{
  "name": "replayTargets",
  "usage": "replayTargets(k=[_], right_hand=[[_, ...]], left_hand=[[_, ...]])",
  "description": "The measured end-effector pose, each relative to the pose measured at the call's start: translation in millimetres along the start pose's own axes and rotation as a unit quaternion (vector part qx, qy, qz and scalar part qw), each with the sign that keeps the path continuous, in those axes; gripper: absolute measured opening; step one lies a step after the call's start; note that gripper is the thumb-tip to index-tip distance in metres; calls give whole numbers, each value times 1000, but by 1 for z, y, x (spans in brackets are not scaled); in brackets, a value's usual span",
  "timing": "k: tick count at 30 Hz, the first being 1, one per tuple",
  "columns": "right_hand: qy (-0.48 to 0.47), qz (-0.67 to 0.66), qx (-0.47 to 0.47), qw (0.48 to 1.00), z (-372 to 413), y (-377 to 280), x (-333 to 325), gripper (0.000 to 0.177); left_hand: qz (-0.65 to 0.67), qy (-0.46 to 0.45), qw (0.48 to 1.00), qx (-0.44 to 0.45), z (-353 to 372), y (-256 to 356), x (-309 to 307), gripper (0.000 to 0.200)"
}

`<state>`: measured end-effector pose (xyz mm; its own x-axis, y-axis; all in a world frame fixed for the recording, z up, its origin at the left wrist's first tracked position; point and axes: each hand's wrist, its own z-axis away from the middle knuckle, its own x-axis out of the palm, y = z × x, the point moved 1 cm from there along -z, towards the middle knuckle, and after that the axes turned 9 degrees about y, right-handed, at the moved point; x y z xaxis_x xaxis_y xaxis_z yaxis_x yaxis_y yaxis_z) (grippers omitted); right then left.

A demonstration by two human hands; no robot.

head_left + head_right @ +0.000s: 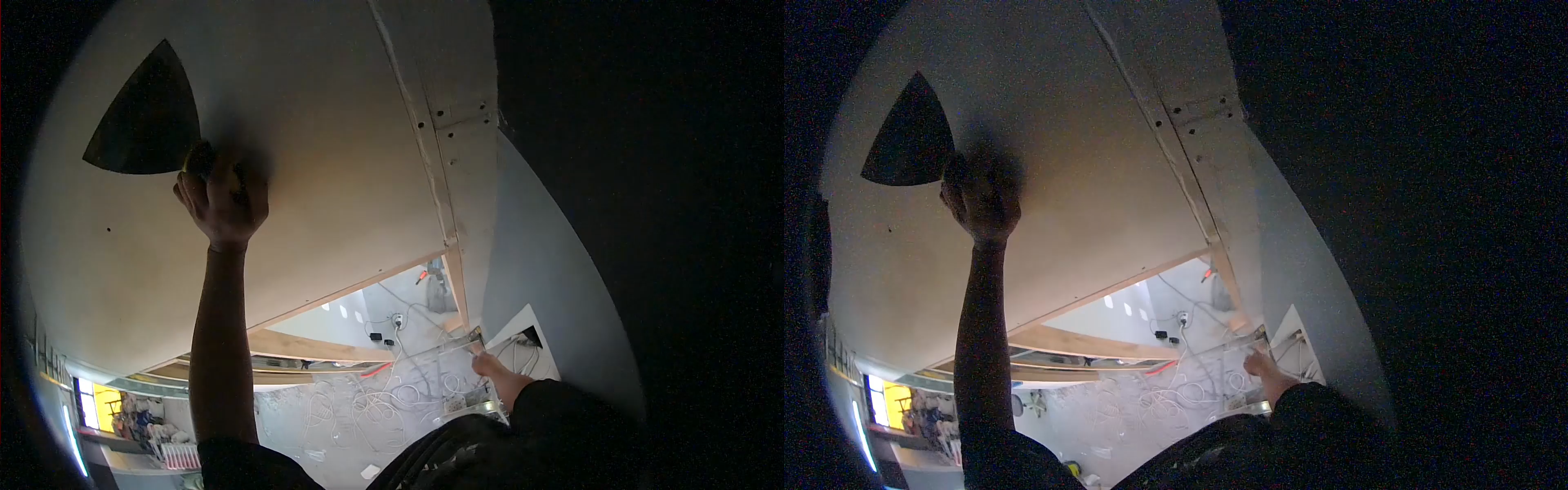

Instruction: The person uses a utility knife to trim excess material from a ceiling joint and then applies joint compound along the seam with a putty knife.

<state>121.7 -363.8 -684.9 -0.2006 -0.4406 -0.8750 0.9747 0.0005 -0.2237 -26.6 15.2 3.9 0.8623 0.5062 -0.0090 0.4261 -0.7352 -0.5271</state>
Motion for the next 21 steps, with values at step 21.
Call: replayTargets(k=[21], right_hand=[[460, -854, 166, 176, -23, -102, -384, 49]], left_hand=[[-82, 3, 996, 39, -3, 1, 5, 34]])
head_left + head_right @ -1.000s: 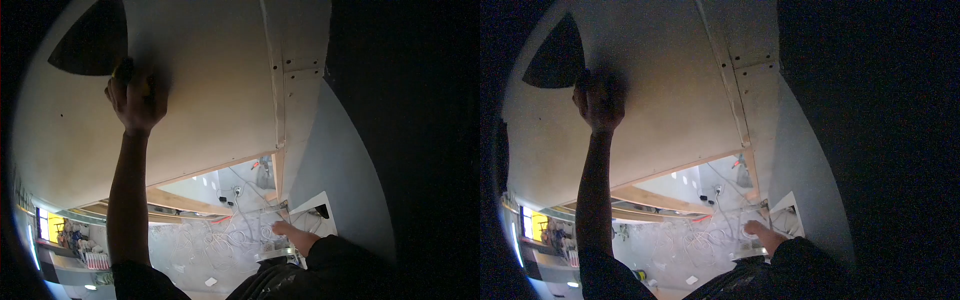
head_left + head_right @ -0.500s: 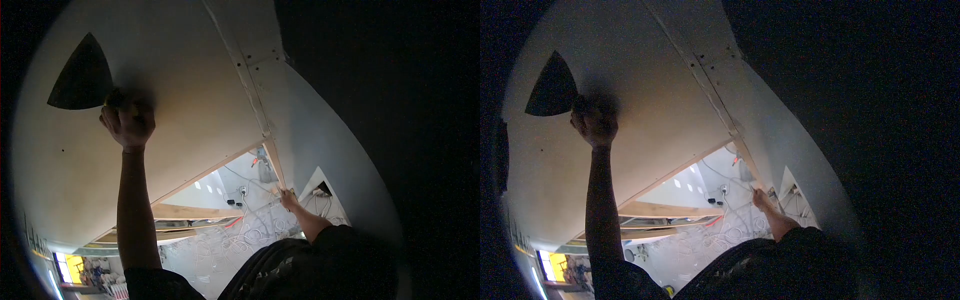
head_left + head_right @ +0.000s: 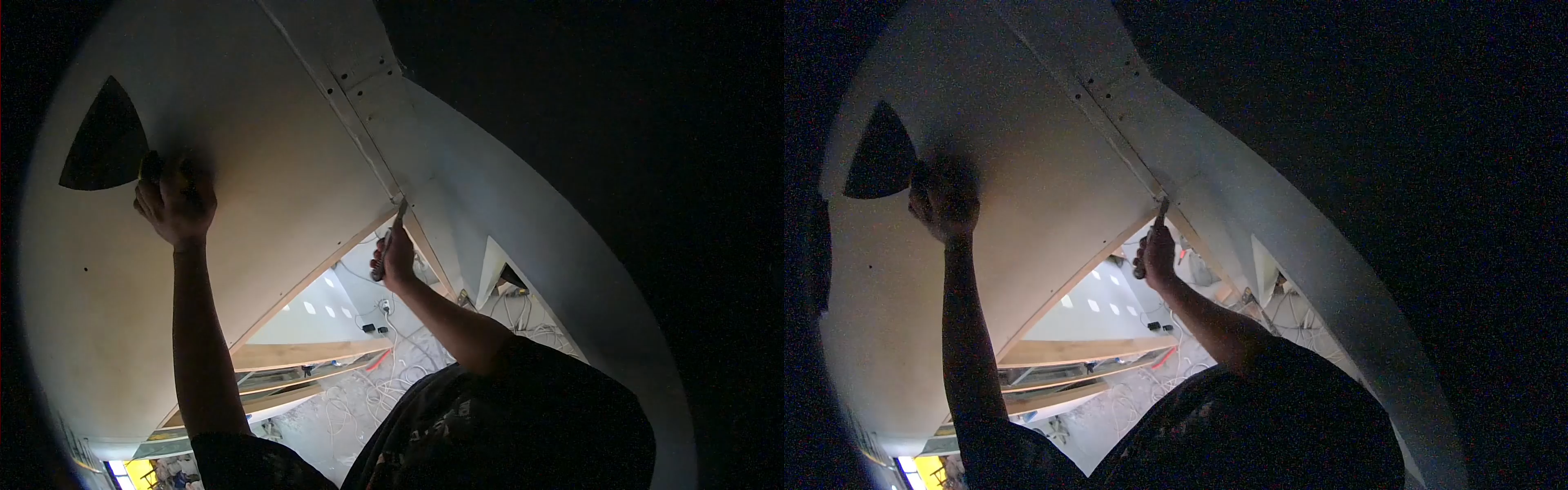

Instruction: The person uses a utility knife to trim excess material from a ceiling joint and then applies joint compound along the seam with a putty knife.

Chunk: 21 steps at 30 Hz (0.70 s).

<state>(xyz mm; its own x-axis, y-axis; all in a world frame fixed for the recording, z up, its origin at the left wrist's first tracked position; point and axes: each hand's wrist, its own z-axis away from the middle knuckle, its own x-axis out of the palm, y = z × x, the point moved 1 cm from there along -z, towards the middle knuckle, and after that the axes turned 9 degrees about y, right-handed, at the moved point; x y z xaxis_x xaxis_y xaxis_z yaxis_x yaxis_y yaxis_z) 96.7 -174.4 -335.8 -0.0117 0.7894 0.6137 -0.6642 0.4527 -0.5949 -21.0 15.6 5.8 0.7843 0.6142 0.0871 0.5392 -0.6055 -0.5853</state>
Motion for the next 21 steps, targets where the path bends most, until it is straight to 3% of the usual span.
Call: replayTargets(k=[4, 6, 7, 8, 10, 12, 13, 15, 21], right_hand=[[14, -49, 24, 998, 9, 1, 32, 50], [5, -82, 23, 996, 9, 6, 39, 51], [3, -82, 23, 996, 6, 9, 42, 51], [6, -82, 23, 996, 4, 10, 44, 51], [9, -82, 22, 996, 2, 14, 47, 51], [18, -76, 13, 997, 4, 10, 50, 51], [18, -76, 13, 997, 4, 10, 50, 51], [21, -60, -24, 998, 6, 9, 51, 52], [42, -76, 2, 996, 16, 3, 62, 47]], left_hand=[[9, -9, 999, -38, 13, -3, 0, 35], [-25, -69, 997, -28, 39, -20, 15, 60], [-27, -68, 997, -27, 53, -25, 23, 60], [71, -80, 988, -107, 54, -23, 26, 59], [167, -90, 964, -186, 57, -26, 26, 58], [25, 25, 999, -27, 8, 2, 0, 33], [25, 26, 999, -27, 12, 0, 2, 33], [35, -27, 999, -30, 22, -6, 6, 61], [40, -32, 998, -47, 22, -4, 7, 66]])
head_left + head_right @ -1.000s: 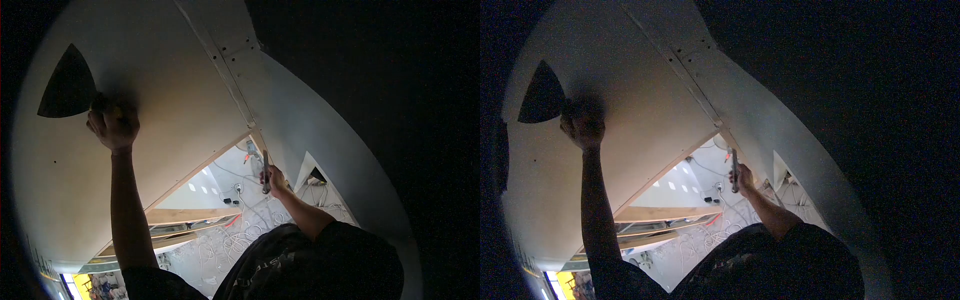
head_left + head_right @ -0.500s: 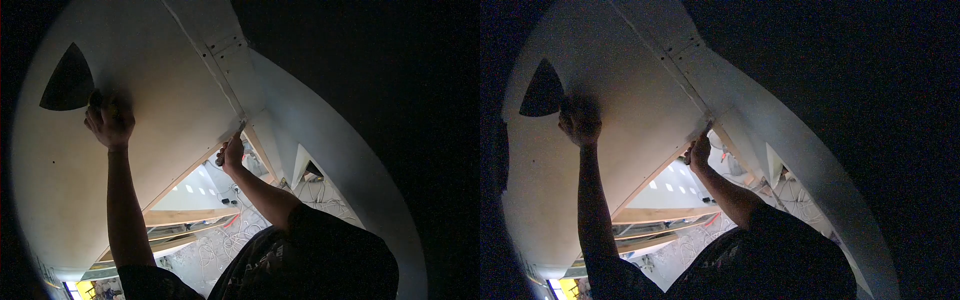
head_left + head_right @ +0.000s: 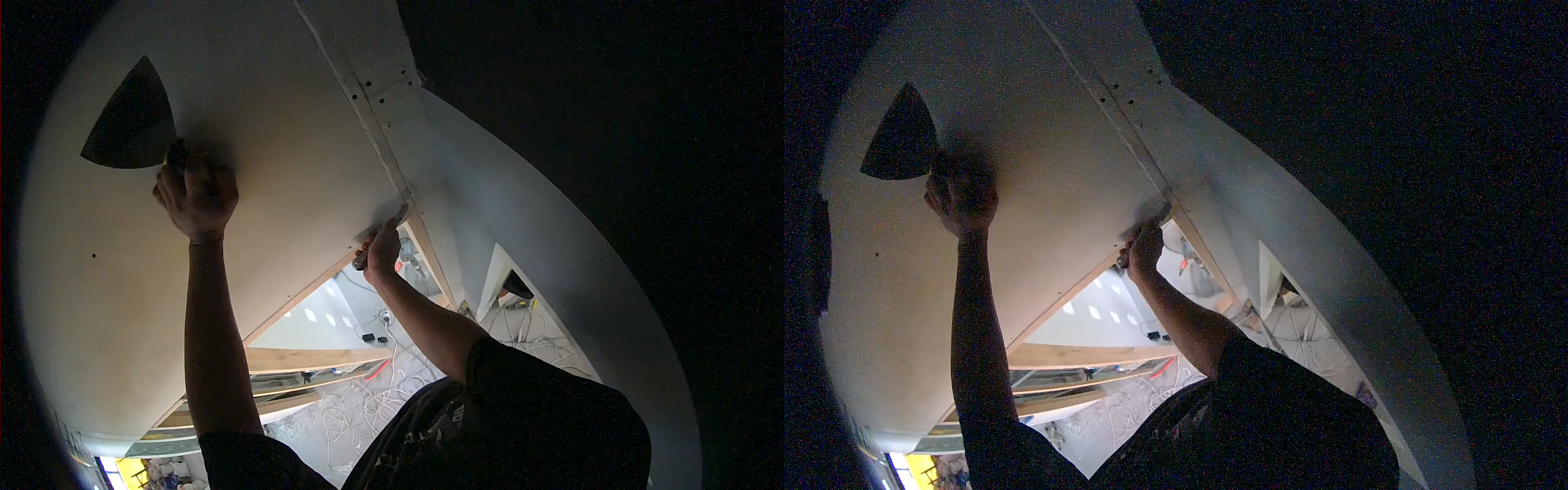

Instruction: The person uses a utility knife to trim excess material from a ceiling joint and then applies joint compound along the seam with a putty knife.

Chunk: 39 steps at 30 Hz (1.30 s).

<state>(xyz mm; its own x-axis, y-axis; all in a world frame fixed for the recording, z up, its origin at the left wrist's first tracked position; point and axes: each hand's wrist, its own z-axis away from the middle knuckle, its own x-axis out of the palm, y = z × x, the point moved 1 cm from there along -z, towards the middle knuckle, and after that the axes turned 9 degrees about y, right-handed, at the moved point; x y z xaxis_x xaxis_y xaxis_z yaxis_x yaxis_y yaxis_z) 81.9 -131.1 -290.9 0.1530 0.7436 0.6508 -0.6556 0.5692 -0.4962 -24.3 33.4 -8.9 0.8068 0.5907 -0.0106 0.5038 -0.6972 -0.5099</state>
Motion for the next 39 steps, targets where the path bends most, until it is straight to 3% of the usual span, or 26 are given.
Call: replayTargets(k=[1, 3, 10, 11, 13, 15, 16, 18, 20, 21, 22, 23, 24, 26, 27, 29, 30, 31, 32, 33, 35, 36, 37, 38, 39], right_hand=[[-1, 0, 0, 1000, 2, 0, 2, 47], [14, 10, -7, 1000, 2, 2, 4, 45], [8, -42, -10, 999, -2, 9, 5, 36], [10, -18, -26, 999, -8, 13, 2, 36], [-3, 32, -144, 989, -28, 29, -11, 35], [6, 149, -72, 986, -20, 32, -41, 35], [-37, 206, -72, 975, -15, 40, -68, 28], [-125, 313, -86, 938, -3, 56, -121, 20], [-181, 501, -56, 844, -6, 71, -199, 21], [-237, 571, 5, 786, -15, 82, -242, 18], [-266, 537, 83, 796, 1, 76, -276, 20], [-372, 589, 61, 715, -14, 85, -325, 20], [-315, 599, 96, 730, -5, 78, -339, 20], [-233, 611, 110, 749, 19, 37, -336, 22], [-209, 616, 89, 754, 24, 9, -321, 23], [-266, 629, -164, 712, -59, 20, -345, 34], [-280, 589, -209, 729, -37, -9, -325, 36], [-294, 545, -255, 742, 9, -56, -287, 38], [-298, 538, -266, 743, 27, -76, -267, 38], [-299, 535, -332, 717, 42, -92, -250, 40], [-310, 524, -431, 665, 80, -116, -228, 42], [-336, 528, -415, 661, 90, -113, -224, 42], [-363, 533, -394, 655, 97, -106, -223, 41], [-414, 551, -385, 614, 116, -106, -215, 40], [-463, 566, -371, 572, 130, -102, -210, 40]], left_hand=[[-1, 1, 1000, 0, -1, 1, 0, 66], [-9, 70, 997, 27, -16, 13, -6, 38], [-55, 33, 998, 14, -15, 13, -7, 31], [-25, 50, 998, 19, -14, 11, -6, 29], [0, 74, 997, 25, -11, 8, -4, 27], [23, 68, 997, 17, -10, 9, -5, 26], [20, 54, 998, 4, -16, 12, -8, 26], [30, 66, 997, -3, -21, 15, -16, 27], [53, 87, 995, -2, -23, 16, -17, 28], [65, 50, 997, -14, -31, 17, -24, 29], [94, 55, 993, -35, -34, 19, -29, 27], [123, 60, 989, -54, -33, 21, -31, 24], [115, 70, 989, -54, -23, 26, -26, 24], [356, 46, 863, -355, 8, 36, -20, 22], [445, 30, 762, -469, 26, 50, -38, 21], [616, 25, 489, -617, 74, 96, -82, 21], [640, -8, 418, -645, 111, 130, -111, 22], [514, -123, 588, -612, 142, 168, -143, 23], [443, -232, 665, -554, 171, 203, -172, 24], [473, -315, 530, -630, 200, 238, -196, 23], [502, -323, 249, -763, 208, 304, -239, 43], [506, -363, 247, -743, 194, 324, -259, 52], [521, -343, 236, -745, 191, 343, -271, 63], [495, -313, 86, -806, 217, 364, -273, 60], [519, -288, 69, -802, 245, 377, -269, 62]])
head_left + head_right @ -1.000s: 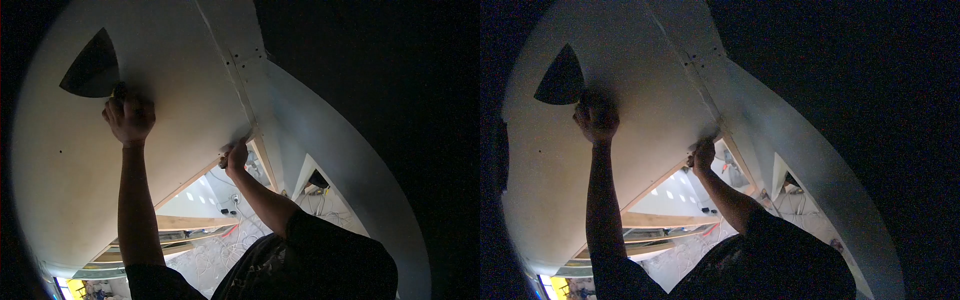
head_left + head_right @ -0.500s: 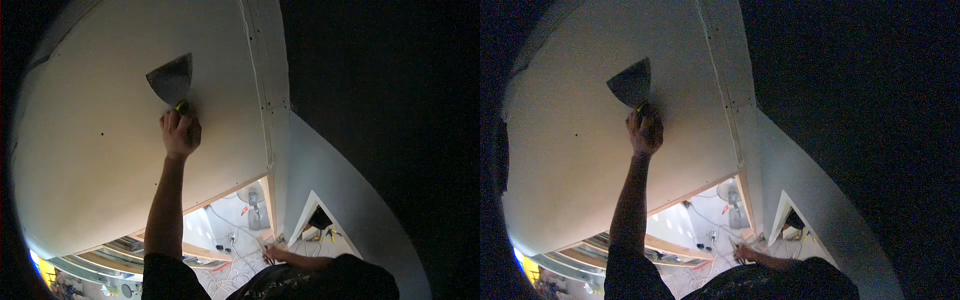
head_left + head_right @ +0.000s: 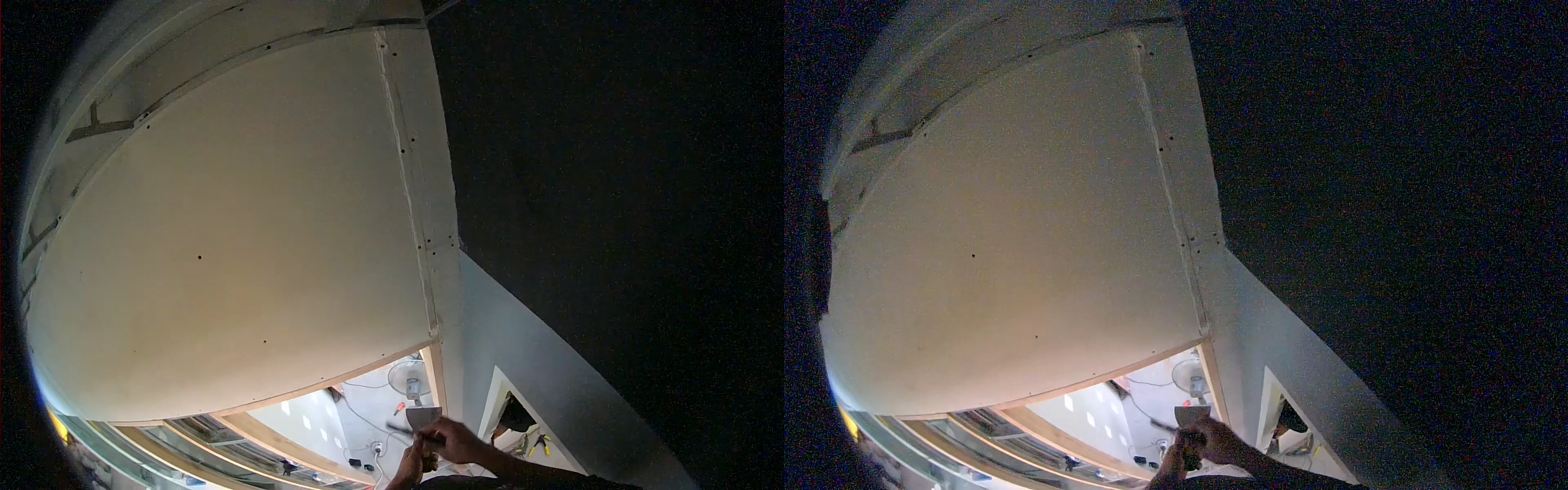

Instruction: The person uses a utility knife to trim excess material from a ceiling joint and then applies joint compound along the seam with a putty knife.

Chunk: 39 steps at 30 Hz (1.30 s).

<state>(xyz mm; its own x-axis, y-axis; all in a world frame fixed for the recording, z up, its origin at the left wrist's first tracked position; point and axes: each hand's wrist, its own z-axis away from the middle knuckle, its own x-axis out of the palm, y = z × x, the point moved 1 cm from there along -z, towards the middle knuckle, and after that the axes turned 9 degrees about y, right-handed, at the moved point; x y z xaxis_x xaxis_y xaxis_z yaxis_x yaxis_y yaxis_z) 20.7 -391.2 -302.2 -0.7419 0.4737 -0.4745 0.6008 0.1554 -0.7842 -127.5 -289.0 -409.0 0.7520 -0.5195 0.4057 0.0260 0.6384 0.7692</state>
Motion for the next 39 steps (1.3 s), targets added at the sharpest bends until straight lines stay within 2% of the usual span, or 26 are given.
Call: replayTargets(k=[3, 5, 8, 10, 11, 12, 14, 18, 19, 21, 22, 23, 24, 25, 26, 27, 28, 29, 31, 32, 33, 34, 35, 36, 38, 39], right_hand=[[-34, -18, 0, 999, 5, 3, 25, 34], [-102, -75, 63, 990, 7, 9, 17, 31], [-35, -156, 166, 973, 43, 99, 16, 32], [-56, 168, -171, 969, 118, 227, 39, 31], [-260, 260, -61, 928, 180, 326, 69, 33], [-491, 339, 15, 802, 250, 426, 91, 35], [-473, 171, 272, 820, 248, 329, 36, 34], [-353, -50, 453, 817, 246, 282, -3, 38], [-331, -103, 564, 749, 247, 291, 0, 36], [-438, -11, 425, 792, 195, 238, -8, 41], [-418, -120, 381, 816, 258, 369, 35, 43], [-487, -113, 39, 865, 233, 346, 30, 39], [-458, 143, 114, 870, 206, 311, 15, 42], [-382, 61, 251, 887, 178, 268, 6, 42], [-276, -33, 367, 888, 150, 226, -3, 42], [-231, -153, 459, 844, 147, 245, 8, 40], [-177, -266, 543, 777, 149, 258, 17, 38], [-232, -205, 392, 866, 138, 228, 4, 35], [-215, 11, 47, 975, 108, 145, -29, 31], [-282, 53, 143, 947, 124, 163, -21, 33], [-312, -61, 249, 915, 142, 194, -11, 35], [-364, -49, 239, 899, 155, 202, -7, 37], [-414, -39, 226, 881, 168, 211, -3, 39], [-481, 88, 89, 868, 165, 213, -7, 41], [-562, 148, 304, 754, 158, 229, 12, 46], [-469, 76, 496, 727, 157, 221, 17, 57]], left_hand=[[88, 95, 990, 57, -21, -20, -16, 62], [-169, 47, 982, 76, 22, 16, -7, 57], [-19, 41, 994, 100, 22, -8, -53, 51], [-247, 91, 958, 117, 16, -28, -91, 51], [-23, 109, 991, 72, 5, -56, -126, 54], [-106, 123, 984, 70, 2, -71, -152, 56], [-41, 200, 976, 78, 21, -84, -163, 48], [-56, 305, 948, 75, 37, -127, -218, 40], [-94, 332, 937, 58, 39, -133, -232, 41], [-166, 369, 914, 36, 45, -143, -256, 43], [-200, 382, 902, 25, 50, -147, -265, 45], [-233, 391, 890, 12, 58, -154, -274, 46], [-261, 397, 880, -1, 63, -159, -281, 47], [-277, 395, 876, -11, 66, -167, -287, 49], [-132, 370, 919, 36, 55, -185, -309, 45], [-367, 404, 836, 57, 67, -177, -297, 42], [-630, 318, 669, 232, 63, -179, -306, 43], [-267, 384, 879, 88, 50, -193, -323, 46], [-267, 370, 884, 106, 35, -205, -331, 49], [-237, 350, 900, 106, 31, -207, -332, 49], [-353, 321, 851, 220, 35, -196, -316, 48], [-186, 405, 895, 23, 24, -204, -317, 46], [-181, 406, 896, 17, 31, -195, -302, 49], [-176, 407, 896, 10, 38, -184, -282, 52], [-238, 393, 886, 69, 49, -166, -256, 53], [-199, 387, 900, 24, 51, -169, -252, 54]])
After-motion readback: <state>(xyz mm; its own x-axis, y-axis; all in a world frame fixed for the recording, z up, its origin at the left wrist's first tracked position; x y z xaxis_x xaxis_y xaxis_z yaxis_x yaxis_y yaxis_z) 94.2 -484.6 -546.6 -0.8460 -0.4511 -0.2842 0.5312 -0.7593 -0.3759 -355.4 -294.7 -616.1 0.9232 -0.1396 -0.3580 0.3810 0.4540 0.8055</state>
